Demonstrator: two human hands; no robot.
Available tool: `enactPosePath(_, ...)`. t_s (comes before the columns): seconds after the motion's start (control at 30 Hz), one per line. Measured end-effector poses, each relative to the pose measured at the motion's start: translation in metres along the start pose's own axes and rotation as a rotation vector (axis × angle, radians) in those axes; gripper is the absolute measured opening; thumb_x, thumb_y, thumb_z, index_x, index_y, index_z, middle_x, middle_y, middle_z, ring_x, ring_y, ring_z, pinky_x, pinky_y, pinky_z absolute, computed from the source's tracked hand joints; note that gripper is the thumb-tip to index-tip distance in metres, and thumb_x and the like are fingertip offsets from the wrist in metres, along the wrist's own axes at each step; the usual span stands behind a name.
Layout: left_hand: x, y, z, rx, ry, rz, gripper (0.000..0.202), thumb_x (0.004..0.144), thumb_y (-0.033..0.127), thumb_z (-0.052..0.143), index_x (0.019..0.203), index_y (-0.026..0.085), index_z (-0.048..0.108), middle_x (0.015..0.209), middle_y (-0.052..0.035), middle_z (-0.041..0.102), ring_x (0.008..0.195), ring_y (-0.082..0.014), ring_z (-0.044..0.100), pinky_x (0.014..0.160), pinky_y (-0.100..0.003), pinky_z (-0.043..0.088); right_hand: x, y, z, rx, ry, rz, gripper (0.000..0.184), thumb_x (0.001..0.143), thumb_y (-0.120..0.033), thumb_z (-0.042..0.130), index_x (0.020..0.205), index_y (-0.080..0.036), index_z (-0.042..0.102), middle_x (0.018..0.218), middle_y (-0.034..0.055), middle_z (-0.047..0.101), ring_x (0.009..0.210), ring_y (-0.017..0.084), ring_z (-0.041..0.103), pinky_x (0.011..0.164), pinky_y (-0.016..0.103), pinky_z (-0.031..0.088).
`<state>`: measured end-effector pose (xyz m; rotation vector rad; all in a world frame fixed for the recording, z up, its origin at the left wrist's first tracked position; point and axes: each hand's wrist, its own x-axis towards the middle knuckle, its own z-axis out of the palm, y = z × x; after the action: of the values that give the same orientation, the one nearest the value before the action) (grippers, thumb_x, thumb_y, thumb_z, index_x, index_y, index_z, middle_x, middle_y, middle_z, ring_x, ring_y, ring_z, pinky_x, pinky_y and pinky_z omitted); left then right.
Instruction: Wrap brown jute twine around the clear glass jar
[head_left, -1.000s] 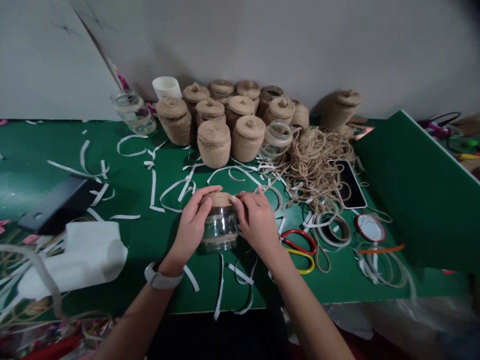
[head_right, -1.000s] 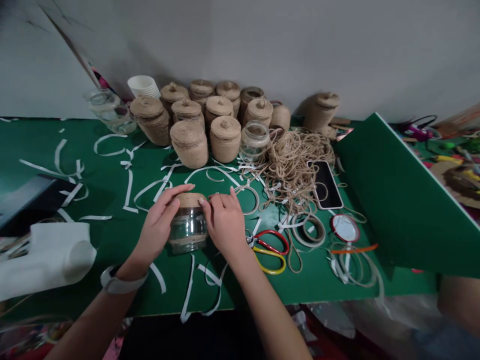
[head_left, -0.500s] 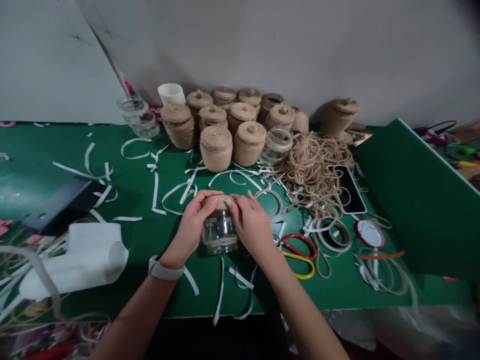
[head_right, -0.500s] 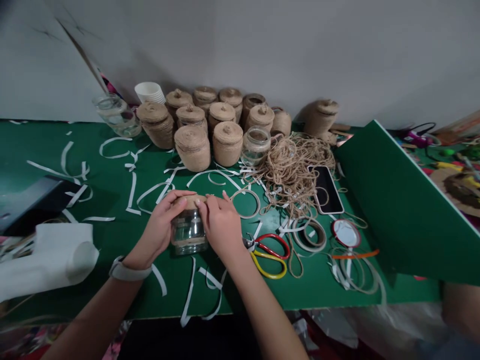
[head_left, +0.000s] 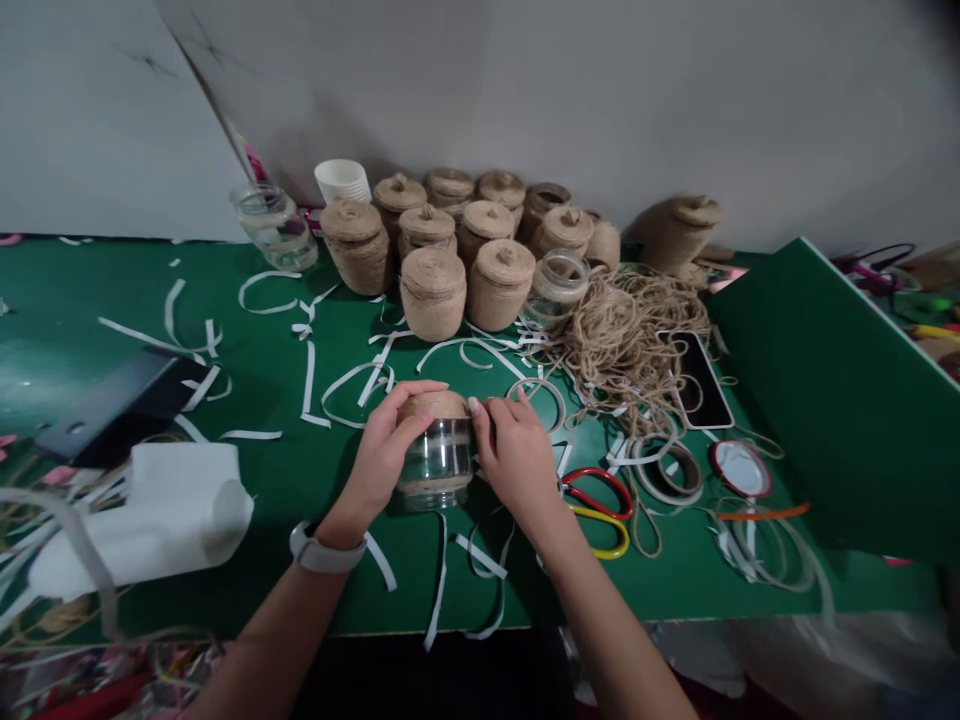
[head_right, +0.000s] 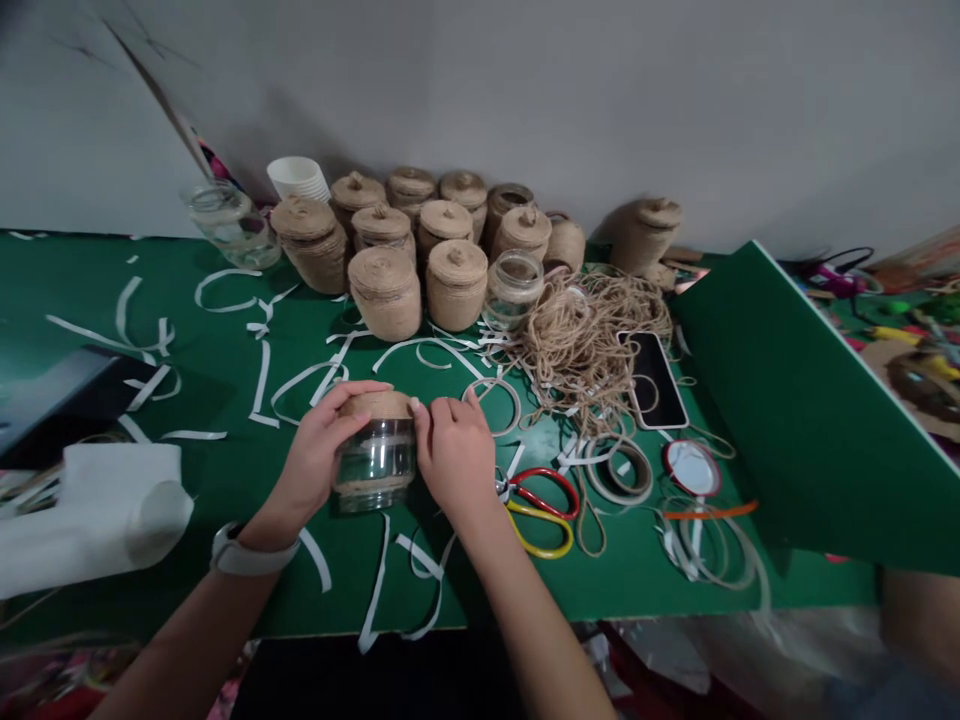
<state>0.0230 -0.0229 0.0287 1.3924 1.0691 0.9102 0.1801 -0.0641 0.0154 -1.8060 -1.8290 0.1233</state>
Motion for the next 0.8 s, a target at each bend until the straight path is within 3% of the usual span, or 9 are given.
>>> enactPosePath(0.2, -0.004, -0.01, 0.007, 0.029, 0.063, -0.003, 0.025, 0.089, 0.04, 0.063, 0.109, 0.024, 0.063, 0.113, -0.005, 0.065, 0.105, -0.0243, 0.061, 0.096, -0.04, 0.047, -0.007, 0.0, 0.008, 0.069, -0.022, 0.034, 0.036, 0.103, -0.031, 0.031, 0.08, -0.021, 0.057, 0.072, 0.0043, 0.065, 0.072, 0.018, 0.062, 0.11, 0.044, 0.042)
enactPosePath(0.3, -0.002, -0.019, 0.009, -0.116, 0.056, 0.017, 0.026, 0.091, 0.04, 0.058, 0.112, 0.026, 0.063, 0.129, -0.0053, 0.058, 0.121, -0.026, 0.055, 0.104, -0.041, 0.043, -0.004, 0.0, 0.008, 0.261, 0.024, 0.066, 0.031, 0.102, -0.03, 0.034, 0.083, -0.021, 0.057, 0.095, 0.0095, 0.072, 0.094, 0.019, 0.067, 0.109, 0.043, 0.043)
enactPosePath(0.37, -0.001, -0.02, 0.008, -0.115, 0.008, 0.032, 0.03, 0.094, 0.041, 0.053, 0.12, 0.028, 0.062, 0.142, -0.0048, 0.05, 0.133, -0.0268, 0.047, 0.111, -0.041, 0.038, 0.0, 0.001, 0.006, 0.41, 0.06, 0.089, 0.029, 0.101, -0.031, 0.038, 0.082, -0.021, 0.056, 0.117, 0.0124, 0.07, 0.112, 0.02, 0.064, 0.105, 0.04, 0.047)
enactPosePath(0.47, 0.0, -0.007, 0.006, 0.022, -0.103, 0.003, 0.039, 0.097, 0.042, 0.048, 0.133, 0.029, 0.055, 0.148, -0.0051, 0.046, 0.139, -0.0264, 0.04, 0.115, -0.042, 0.032, 0.005, 0.002, 0.003, 0.501, 0.038, 0.067, 0.025, 0.1, -0.03, 0.041, 0.085, -0.021, 0.059, 0.115, 0.0095, 0.071, 0.11, 0.018, 0.066, 0.109, 0.041, 0.044)
enactPosePath(0.53, 0.001, 0.004, 0.005, 0.061, -0.12, -0.026, 0.04, 0.095, 0.041, 0.052, 0.132, 0.027, 0.055, 0.144, -0.0062, 0.051, 0.134, -0.0264, 0.046, 0.113, -0.042, 0.036, 0.008, -0.001, 0.0, 0.469, 0.01, 0.014, 0.022, 0.1, -0.028, 0.041, 0.092, -0.022, 0.061, 0.107, 0.0068, 0.073, 0.103, 0.017, 0.068, 0.114, 0.044, 0.039)
enactPosePath(0.63, 0.003, 0.013, 0.007, 0.027, -0.061, -0.079, 0.03, 0.091, 0.04, 0.059, 0.114, 0.022, 0.064, 0.122, -0.0068, 0.065, 0.114, -0.0256, 0.06, 0.102, -0.04, 0.045, 0.011, -0.006, -0.002, 0.404, 0.001, -0.032, 0.023, 0.1, -0.026, 0.04, 0.094, -0.022, 0.062, 0.105, 0.0066, 0.073, 0.102, 0.018, 0.068, 0.116, 0.045, 0.037)
enactPosePath(0.8, 0.004, 0.003, 0.01, -0.168, 0.037, -0.159, 0.024, 0.087, 0.041, 0.065, 0.1, 0.021, 0.066, 0.097, -0.0033, 0.067, 0.09, -0.0195, 0.063, 0.079, -0.03, 0.051, 0.011, -0.008, 0.0, 0.358, 0.066, -0.005, 0.027, 0.101, -0.028, 0.038, 0.09, -0.021, 0.062, 0.104, 0.0077, 0.073, 0.102, 0.018, 0.067, 0.117, 0.047, 0.035)
